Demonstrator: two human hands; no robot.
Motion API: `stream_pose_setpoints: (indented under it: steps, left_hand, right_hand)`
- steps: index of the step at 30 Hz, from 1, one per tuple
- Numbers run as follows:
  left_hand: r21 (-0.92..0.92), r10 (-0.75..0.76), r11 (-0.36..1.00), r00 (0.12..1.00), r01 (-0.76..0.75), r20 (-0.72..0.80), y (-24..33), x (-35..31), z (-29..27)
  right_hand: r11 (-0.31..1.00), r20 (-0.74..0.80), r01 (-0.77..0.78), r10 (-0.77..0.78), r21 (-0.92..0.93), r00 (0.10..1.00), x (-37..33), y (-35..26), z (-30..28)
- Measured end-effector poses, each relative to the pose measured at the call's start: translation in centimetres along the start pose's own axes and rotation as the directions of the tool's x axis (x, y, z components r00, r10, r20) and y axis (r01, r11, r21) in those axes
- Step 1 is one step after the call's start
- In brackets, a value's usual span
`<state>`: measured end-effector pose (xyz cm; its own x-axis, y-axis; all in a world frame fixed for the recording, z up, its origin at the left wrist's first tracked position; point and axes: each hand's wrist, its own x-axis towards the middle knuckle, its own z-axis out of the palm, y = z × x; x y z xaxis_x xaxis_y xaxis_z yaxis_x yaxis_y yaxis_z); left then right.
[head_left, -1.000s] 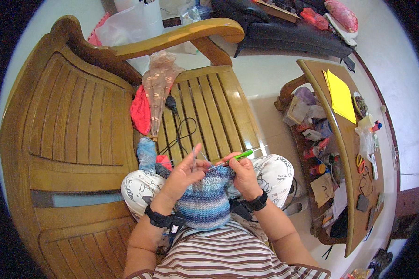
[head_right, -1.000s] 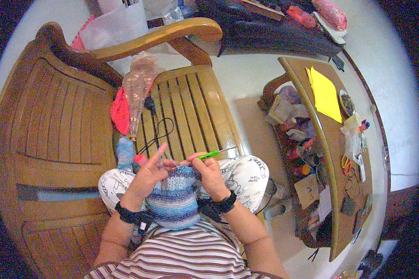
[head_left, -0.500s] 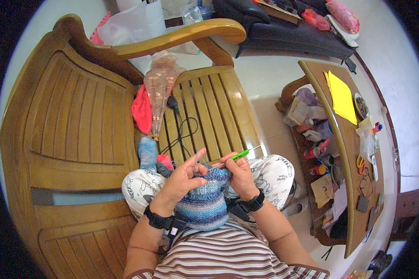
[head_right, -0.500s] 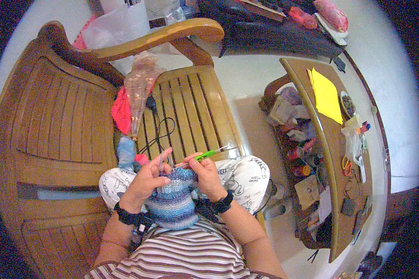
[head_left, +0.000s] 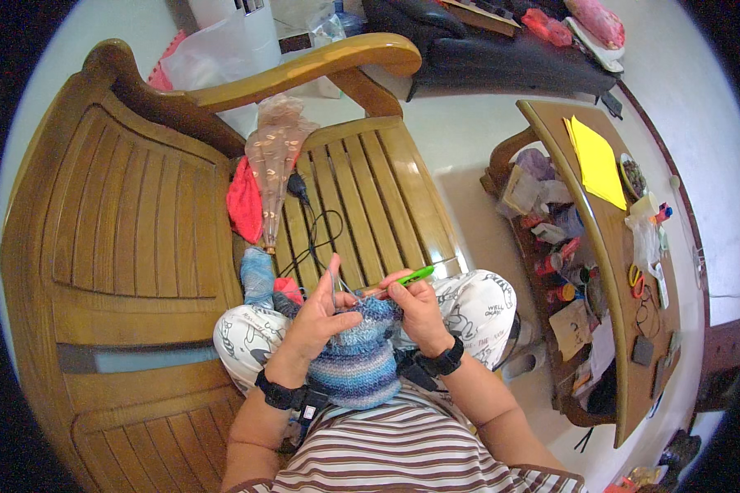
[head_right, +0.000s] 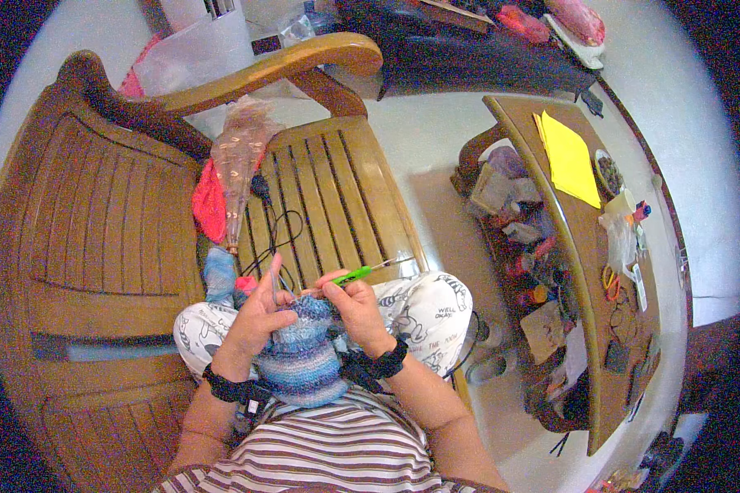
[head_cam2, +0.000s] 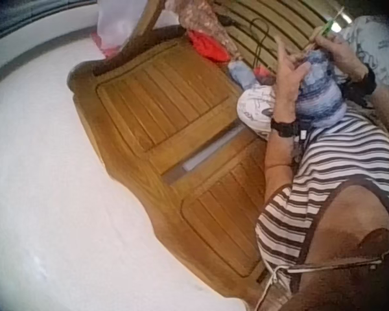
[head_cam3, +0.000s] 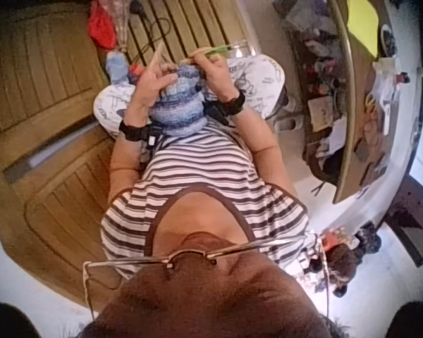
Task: Crocheting a blue and grey striped garment using a green crochet hook.
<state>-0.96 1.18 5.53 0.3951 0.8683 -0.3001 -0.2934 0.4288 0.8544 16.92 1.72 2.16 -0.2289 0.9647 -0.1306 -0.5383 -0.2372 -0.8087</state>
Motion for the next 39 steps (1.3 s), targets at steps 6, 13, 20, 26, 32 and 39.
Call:
stream_pose_setpoints:
  steps: [6,13,20,26,32,39]
  left_hand:
    - [0.152,0.074,0.987,0.991,-0.057,-0.111,-0.2,-0.1,0.4]
    - [0.199,0.112,0.976,0.987,-0.087,-0.119,0.0,-0.2,1.0]
    - [0.194,0.129,0.976,0.983,-0.102,-0.130,-0.1,-0.3,1.0]
    - [0.263,0.162,0.958,0.975,-0.119,-0.149,-0.3,-0.2,1.4]
    - [0.507,0.256,0.851,0.951,-0.137,-0.173,-1.0,-0.3,1.5]
    - [-0.102,0.069,0.992,0.996,-0.076,-0.064,-1.3,0.5,0.8]
  right_hand:
    - [0.999,0.008,0.013,-0.012,-0.052,1.000,0.0,-0.3,0.0]
    - [0.985,-0.040,-0.110,0.106,-0.133,0.994,0.0,-1.4,0.1]
    - [0.971,-0.012,-0.145,0.145,-0.190,0.989,0.2,-1.4,-0.2]
    - [0.982,-0.055,-0.044,0.035,-0.181,0.998,-0.3,-0.8,-0.1]
    - [0.334,0.414,0.573,-0.441,-0.748,0.797,-1.2,-1.7,0.8]
    - [0.108,0.535,0.644,-0.464,-0.757,0.706,-1.1,0.6,-0.5]
